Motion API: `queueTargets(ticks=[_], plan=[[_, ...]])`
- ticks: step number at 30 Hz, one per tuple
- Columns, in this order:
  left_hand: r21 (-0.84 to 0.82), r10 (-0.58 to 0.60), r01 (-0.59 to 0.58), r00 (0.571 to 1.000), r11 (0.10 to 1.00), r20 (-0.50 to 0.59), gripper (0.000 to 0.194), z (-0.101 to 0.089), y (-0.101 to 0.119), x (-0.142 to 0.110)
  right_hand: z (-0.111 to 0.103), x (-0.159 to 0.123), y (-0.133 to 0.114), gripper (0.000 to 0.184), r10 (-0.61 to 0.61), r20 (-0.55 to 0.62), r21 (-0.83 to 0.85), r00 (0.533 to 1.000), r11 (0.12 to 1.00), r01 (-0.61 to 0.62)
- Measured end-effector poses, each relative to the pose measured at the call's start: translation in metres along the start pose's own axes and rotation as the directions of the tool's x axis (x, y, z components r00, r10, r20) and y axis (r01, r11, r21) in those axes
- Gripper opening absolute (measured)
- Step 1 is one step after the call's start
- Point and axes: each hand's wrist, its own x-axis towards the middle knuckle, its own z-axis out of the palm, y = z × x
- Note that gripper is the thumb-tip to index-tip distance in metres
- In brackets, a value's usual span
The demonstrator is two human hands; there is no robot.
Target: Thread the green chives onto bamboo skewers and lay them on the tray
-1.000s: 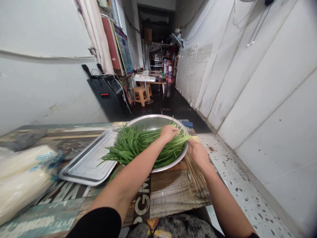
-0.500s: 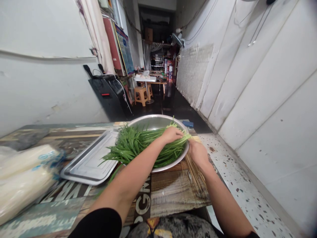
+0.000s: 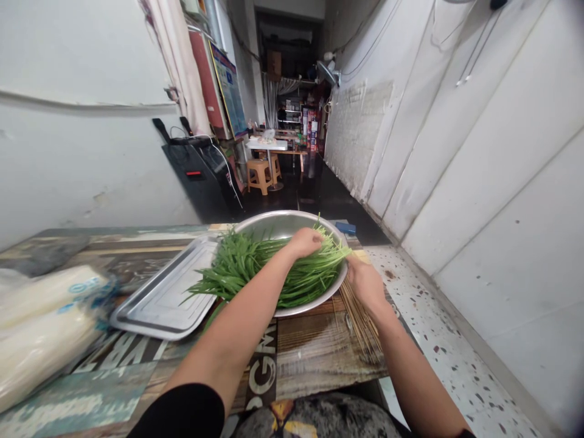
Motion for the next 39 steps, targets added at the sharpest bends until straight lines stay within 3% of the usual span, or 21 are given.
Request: queueTargets(ticks=[7, 13, 20, 39], plan=[[-0.073, -0.005, 0.01, 0.998, 0.997, 0.067, 0.045, 0.0071, 0.0063, -0.0051, 0.001, -0.0002, 0.001, 0.043, 0.0, -0.009, 0.029, 1.0, 1.0, 0.0], [-0.102, -0.028, 0.026, 0.999, 0.994, -0.017, 0.031, 0.0093, 0.0066, -0.0043, 0.0033, 0.0004, 0.0028, 0.042, -0.014, -0.005, 0.038, 1.0, 0.999, 0.014], [-0.124, -0.038, 0.029, 0.997, 0.992, -0.068, 0.031, 0.0104, 0.0059, -0.0029, 0.0036, 0.0004, 0.0033, 0.044, -0.027, -0.024, 0.044, 0.999, 0.999, 0.028], [-0.066, -0.042, 0.038, 0.998, 0.997, -0.051, 0.03, 0.0101, 0.0045, -0.002, 0.0039, 0.0008, 0.0025, 0.042, -0.012, -0.017, 0.024, 1.0, 1.0, 0.013]])
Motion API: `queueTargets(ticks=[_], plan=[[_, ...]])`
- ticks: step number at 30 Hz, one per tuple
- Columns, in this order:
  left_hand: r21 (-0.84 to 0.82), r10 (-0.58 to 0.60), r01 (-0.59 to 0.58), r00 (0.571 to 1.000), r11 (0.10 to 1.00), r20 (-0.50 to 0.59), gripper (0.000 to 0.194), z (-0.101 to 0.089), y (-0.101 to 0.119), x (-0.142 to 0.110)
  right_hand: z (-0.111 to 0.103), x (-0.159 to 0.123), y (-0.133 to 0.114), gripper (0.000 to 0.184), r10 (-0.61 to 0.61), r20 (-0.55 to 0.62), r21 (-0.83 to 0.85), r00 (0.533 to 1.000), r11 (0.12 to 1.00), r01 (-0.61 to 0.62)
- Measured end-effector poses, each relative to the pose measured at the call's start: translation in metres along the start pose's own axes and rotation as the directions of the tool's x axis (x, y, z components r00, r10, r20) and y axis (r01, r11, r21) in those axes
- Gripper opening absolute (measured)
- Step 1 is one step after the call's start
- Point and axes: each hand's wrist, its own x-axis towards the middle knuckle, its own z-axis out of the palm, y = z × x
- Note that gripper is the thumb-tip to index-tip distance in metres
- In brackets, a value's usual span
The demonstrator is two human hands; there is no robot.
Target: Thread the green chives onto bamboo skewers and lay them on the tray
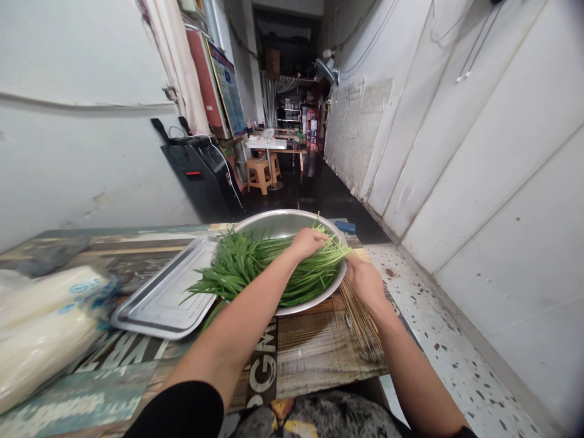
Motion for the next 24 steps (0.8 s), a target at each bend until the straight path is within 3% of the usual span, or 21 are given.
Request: queueTargets(ticks=[10, 16, 18, 20, 22, 24], plan=[[0.075, 0.113, -0.118, 0.991, 0.99, 0.064, 0.03, -0.003, 0.003, -0.001, -0.003, 0.002, -0.002, 0.041, 0.01, 0.012, 0.005, 1.0, 1.0, -0.01], [0.069, 0.262, -0.289, 0.929, 0.955, 0.263, 0.026, -0.009, 0.008, -0.002, 0.001, 0.004, -0.001, 0.041, -0.006, 0.01, 0.016, 1.0, 1.0, 0.006], [0.105, 0.236, -0.263, 0.948, 0.959, 0.212, 0.026, -0.013, 0.01, -0.002, 0.002, 0.003, 0.0, 0.042, -0.005, 0.006, 0.018, 1.0, 1.0, 0.005], [0.186, 0.148, -0.156, 0.988, 0.97, 0.052, 0.026, -0.015, 0.01, -0.001, 0.002, 0.002, 0.001, 0.043, 0.004, 0.001, 0.009, 1.0, 1.0, -0.004], [0.272, 0.064, -0.044, 0.996, 0.961, -0.067, 0.025, -0.014, 0.008, 0.0, 0.003, 0.001, 0.001, 0.043, 0.008, -0.001, 0.001, 1.0, 1.0, -0.008], [0.349, 0.021, 0.007, 0.997, 0.937, -0.077, 0.025, -0.01, 0.005, 0.001, 0.003, 0.0, 0.0, 0.042, 0.005, 0.005, -0.001, 1.0, 1.0, -0.005]])
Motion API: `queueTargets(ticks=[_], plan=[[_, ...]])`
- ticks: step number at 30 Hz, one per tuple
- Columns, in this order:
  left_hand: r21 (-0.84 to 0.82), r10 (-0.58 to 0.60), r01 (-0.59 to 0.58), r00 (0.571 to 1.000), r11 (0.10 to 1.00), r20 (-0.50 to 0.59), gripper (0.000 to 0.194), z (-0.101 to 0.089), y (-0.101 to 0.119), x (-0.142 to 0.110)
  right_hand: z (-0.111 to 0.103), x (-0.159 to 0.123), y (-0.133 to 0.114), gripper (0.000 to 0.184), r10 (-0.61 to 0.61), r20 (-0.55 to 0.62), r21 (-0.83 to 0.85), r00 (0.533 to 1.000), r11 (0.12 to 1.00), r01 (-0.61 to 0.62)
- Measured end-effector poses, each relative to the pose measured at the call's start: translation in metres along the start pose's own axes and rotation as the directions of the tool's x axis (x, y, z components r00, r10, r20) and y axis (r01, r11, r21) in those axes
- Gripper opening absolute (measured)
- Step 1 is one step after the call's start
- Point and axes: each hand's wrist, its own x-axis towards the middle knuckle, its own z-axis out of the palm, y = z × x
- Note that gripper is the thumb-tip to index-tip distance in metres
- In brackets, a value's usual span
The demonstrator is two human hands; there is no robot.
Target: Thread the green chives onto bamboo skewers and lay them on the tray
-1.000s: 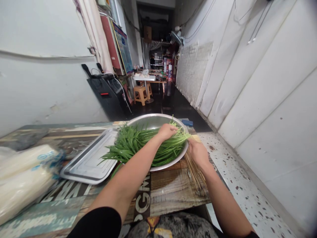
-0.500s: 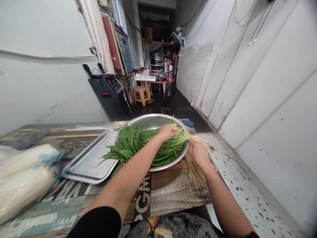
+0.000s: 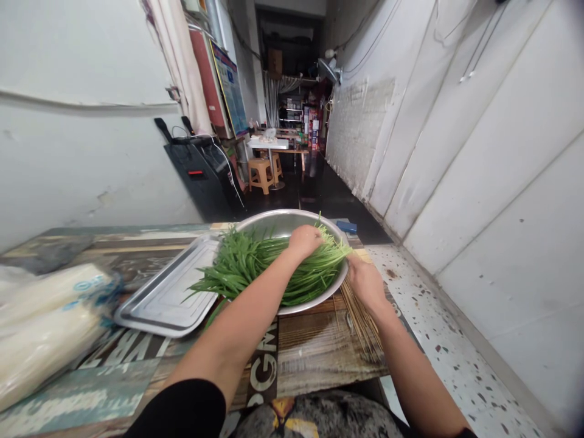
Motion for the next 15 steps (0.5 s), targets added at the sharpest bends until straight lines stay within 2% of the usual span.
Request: queueTargets(ticks=[4, 8, 13, 15], plan=[[0.139, 0.009, -0.016, 0.999, 0.99, 0.049, 0.026, 0.0089, 0.0016, 0.0001, 0.0007, 0.0007, -0.0001, 0.043, 0.012, 0.007, -0.013, 1.0, 1.0, -0.012], [0.213, 0.002, -0.02, 0.996, 0.977, 0.084, 0.021, 0.0082, 0.0077, -0.0019, 0.0012, 0.0012, 0.0008, 0.043, 0.013, 0.014, -0.008, 1.0, 1.0, -0.013], [0.153, -0.055, 0.039, 0.993, 0.987, 0.105, 0.022, 0.0081, 0.005, -0.0007, -0.0002, 0.0007, 0.0007, 0.043, 0.002, 0.023, 0.01, 1.0, 1.0, -0.002], [0.099, -0.054, 0.045, 0.994, 0.994, 0.094, 0.029, 0.01, 0.0012, 0.0006, -0.0005, 0.0004, 0.0005, 0.043, 0.008, 0.022, 0.004, 1.0, 1.0, -0.008]])
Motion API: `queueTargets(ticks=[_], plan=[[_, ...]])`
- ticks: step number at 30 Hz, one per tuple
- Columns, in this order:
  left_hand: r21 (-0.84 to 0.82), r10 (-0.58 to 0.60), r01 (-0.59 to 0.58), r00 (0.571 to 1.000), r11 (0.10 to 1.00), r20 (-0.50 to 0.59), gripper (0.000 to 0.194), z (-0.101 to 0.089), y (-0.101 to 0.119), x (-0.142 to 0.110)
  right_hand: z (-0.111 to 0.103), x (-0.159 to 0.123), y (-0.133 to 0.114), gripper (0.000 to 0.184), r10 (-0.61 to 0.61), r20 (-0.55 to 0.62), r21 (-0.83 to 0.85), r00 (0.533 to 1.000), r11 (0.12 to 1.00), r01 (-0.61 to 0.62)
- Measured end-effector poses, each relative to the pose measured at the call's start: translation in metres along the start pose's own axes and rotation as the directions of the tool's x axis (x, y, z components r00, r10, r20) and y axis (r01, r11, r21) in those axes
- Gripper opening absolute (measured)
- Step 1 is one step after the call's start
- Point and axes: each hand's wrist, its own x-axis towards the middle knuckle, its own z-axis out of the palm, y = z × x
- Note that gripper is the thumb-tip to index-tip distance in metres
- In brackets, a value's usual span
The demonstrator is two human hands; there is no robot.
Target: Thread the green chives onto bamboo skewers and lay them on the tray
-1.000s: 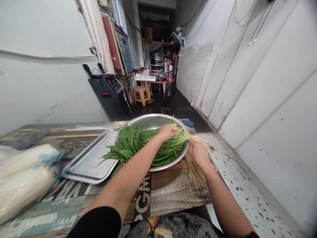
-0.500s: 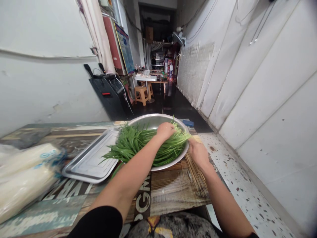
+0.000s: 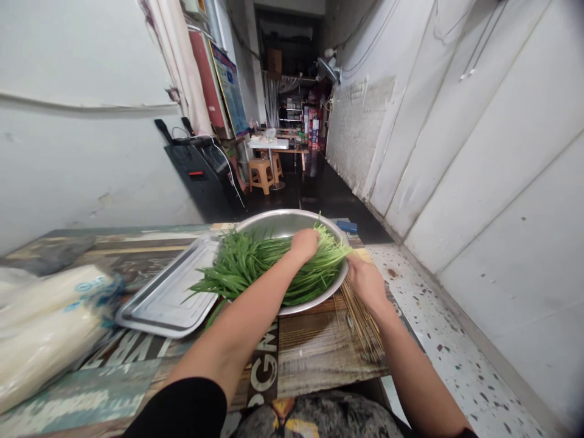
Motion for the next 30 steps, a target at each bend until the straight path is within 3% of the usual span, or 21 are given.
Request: queueTargets(ticks=[7, 12, 21, 30], plan=[[-0.125, -0.027, 0.026, 1.0, 0.992, -0.005, 0.041, -0.004, 0.0, 0.0, 0.0, 0.0, 0.0, 0.043, 0.003, -0.003, 0.0, 1.0, 1.0, -0.003], [-0.179, -0.092, 0.095, 0.995, 0.979, 0.024, 0.033, -0.01, 0.007, -0.002, -0.002, -0.001, -0.001, 0.043, -0.003, -0.009, 0.002, 1.0, 1.0, 0.003], [-0.214, 0.081, -0.083, 0.997, 0.973, -0.02, 0.024, -0.004, 0.0, -0.003, -0.003, 0.0, -0.001, 0.043, -0.013, -0.003, 0.0, 1.0, 1.0, 0.013], [-0.386, -0.013, -0.027, 0.995, 0.922, -0.099, 0.021, -0.001, 0.01, -0.007, -0.001, -0.001, 0.0, 0.041, -0.022, -0.021, 0.005, 1.0, 1.0, 0.022]])
